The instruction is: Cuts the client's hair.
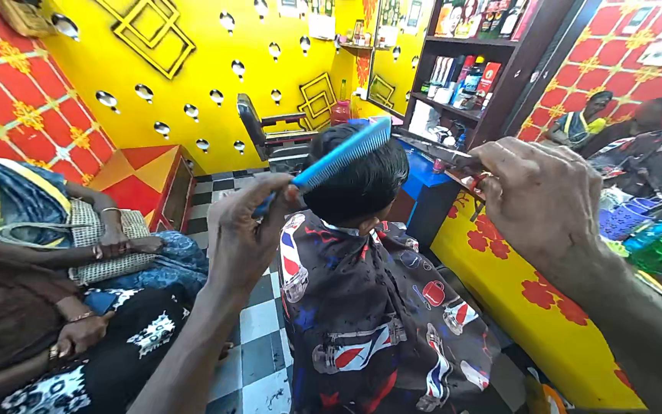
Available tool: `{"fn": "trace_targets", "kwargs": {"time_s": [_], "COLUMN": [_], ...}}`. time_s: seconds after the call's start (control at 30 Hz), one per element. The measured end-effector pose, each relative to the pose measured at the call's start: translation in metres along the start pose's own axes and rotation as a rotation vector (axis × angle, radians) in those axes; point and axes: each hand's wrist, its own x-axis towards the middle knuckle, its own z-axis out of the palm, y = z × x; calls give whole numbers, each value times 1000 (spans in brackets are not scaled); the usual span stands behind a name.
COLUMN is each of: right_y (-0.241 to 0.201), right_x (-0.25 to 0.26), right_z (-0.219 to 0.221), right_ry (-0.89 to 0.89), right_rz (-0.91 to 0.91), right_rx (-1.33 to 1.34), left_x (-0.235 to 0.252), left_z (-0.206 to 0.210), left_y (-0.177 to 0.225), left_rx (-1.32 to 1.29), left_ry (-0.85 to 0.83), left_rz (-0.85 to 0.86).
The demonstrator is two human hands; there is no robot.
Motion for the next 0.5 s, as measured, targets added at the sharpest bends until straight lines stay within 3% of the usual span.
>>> {"fn": "trace_targets", "kwargs": {"time_s": [0.27,0.37,0.5], "right_y": [20,26,30], "right_x": [-18,-16,-9], "right_z": [23,24,23], "right_ry": [-44,-17,-58], "right_rz": [1,-45,-75], "right_rx": [-12,-25,-53], "left_x": [-46,-52,-36], "left_z": [4,5,2], "left_y": [-16,-30,-28], "left_rx": [189,138,97], "left_ry": [-143,-211,-94], "left_rz": [72,28,93]}}
